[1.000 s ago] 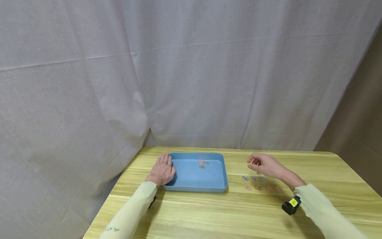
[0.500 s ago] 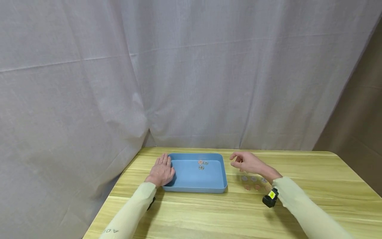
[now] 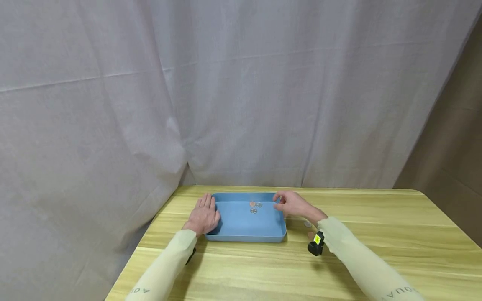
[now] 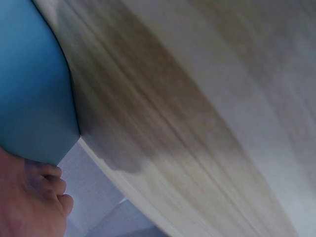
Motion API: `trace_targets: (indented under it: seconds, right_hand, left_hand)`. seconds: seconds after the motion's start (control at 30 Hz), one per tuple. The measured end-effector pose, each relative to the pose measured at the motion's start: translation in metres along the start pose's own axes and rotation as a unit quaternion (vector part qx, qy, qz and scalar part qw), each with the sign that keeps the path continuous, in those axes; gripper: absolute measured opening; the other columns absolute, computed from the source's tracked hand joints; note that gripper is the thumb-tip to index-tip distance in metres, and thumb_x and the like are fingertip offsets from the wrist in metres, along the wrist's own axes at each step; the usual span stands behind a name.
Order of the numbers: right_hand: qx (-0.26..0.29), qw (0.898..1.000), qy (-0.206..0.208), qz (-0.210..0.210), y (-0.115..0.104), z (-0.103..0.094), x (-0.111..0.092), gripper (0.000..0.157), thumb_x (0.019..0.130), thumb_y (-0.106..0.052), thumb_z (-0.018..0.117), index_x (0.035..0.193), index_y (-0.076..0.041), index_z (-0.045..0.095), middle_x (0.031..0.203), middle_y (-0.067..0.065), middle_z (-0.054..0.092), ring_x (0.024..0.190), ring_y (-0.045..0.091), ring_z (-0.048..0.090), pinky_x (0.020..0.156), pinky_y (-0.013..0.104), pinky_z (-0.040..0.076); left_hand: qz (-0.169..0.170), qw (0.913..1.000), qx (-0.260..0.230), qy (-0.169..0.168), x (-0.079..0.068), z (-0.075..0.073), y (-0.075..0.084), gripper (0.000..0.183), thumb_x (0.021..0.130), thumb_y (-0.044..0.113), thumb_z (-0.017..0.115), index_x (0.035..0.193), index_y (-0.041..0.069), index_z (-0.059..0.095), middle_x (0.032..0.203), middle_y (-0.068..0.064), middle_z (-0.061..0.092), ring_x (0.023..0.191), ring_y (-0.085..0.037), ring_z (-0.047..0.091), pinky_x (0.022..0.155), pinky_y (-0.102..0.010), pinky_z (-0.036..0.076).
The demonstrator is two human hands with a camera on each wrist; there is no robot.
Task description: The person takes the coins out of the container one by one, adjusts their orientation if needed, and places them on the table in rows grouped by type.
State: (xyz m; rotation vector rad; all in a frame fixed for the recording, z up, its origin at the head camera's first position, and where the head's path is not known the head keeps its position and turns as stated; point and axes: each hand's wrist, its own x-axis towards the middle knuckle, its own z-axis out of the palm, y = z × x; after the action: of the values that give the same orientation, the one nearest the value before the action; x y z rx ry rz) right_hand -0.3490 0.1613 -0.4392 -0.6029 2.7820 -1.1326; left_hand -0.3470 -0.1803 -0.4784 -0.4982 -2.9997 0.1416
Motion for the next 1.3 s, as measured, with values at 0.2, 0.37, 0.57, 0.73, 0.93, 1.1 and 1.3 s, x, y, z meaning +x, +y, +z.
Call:
trace_targets:
  seconds: [0.2,0.37,0.57,0.73,0.93,1.1,1.3]
  right_hand:
    - [0.001,1.000,0.004,0.023,-0.007,0.015,0.011,0.027,0.090,-0.012,0.067,0.113,0.002,0.064,0.079,0.008,0.061,0.054,0.023,0.063,0.052,0.031,0.053]
    - [-0.006,0.999,0.006,0.035,-0.014,0.031,0.019,0.025,0.090,-0.017,0.068,0.110,-0.002,0.066,0.076,0.006,0.061,0.056,0.027,0.065,0.042,0.026,0.045]
    - [-0.009,0.999,0.007,0.034,-0.018,0.049,0.030,0.018,0.091,-0.019,0.067,0.104,-0.006,0.065,0.070,0.007,0.063,0.049,0.024,0.061,0.035,0.024,0.038]
    - [-0.012,0.998,0.022,0.055,-0.018,0.061,0.036,0.015,0.090,-0.022,0.069,0.098,-0.010,0.066,0.066,0.004,0.062,0.047,0.020,0.059,0.036,0.026,0.041]
    - [-0.008,0.997,0.031,0.073,-0.018,0.071,0.042,0.018,0.090,-0.023,0.070,0.098,-0.008,0.065,0.061,0.005,0.062,0.045,0.017,0.056,0.038,0.029,0.043]
    - [-0.019,0.995,0.030,0.092,-0.015,0.079,0.046,0.022,0.091,-0.025,0.070,0.103,-0.007,0.066,0.062,0.003,0.061,0.044,0.013,0.052,0.039,0.028,0.043]
    - [-0.027,0.993,0.034,0.111,-0.015,0.083,0.050,0.022,0.090,-0.026,0.070,0.103,-0.008,0.066,0.065,0.002,0.060,0.045,0.014,0.050,0.040,0.027,0.040]
  left_hand:
    - [-0.003,1.0000,-0.001,-0.008,0.000,-0.002,0.001,0.060,0.105,0.034,0.027,0.152,-0.003,0.029,0.161,-0.021,0.024,0.151,-0.034,0.021,0.123,-0.047,0.021]
    - [-0.003,0.9999,-0.008,-0.012,0.001,-0.001,0.002,0.060,0.104,0.034,0.027,0.152,-0.003,0.029,0.161,-0.021,0.024,0.151,-0.034,0.020,0.124,-0.047,0.020]
    - [-0.008,0.9998,-0.003,-0.019,0.000,0.000,0.002,0.060,0.105,0.035,0.025,0.153,-0.002,0.028,0.162,-0.021,0.022,0.152,-0.033,0.019,0.124,-0.046,0.020]
    - [-0.005,0.9999,-0.002,-0.012,0.001,0.000,0.001,0.060,0.105,0.034,0.027,0.152,-0.002,0.029,0.161,-0.021,0.024,0.151,-0.034,0.020,0.124,-0.046,0.021]
    - [-0.005,1.0000,0.004,-0.004,0.001,0.000,0.000,0.060,0.104,0.034,0.027,0.152,-0.002,0.030,0.161,-0.021,0.025,0.151,-0.034,0.021,0.124,-0.046,0.021]
    - [-0.004,1.0000,-0.003,-0.004,0.001,0.001,0.000,0.060,0.104,0.034,0.027,0.152,-0.002,0.030,0.161,-0.021,0.024,0.151,-0.034,0.021,0.124,-0.046,0.021]
    - [-0.006,1.0000,0.000,-0.004,0.001,0.001,0.000,0.060,0.104,0.034,0.027,0.152,-0.002,0.030,0.161,-0.021,0.024,0.151,-0.034,0.020,0.124,-0.046,0.020]
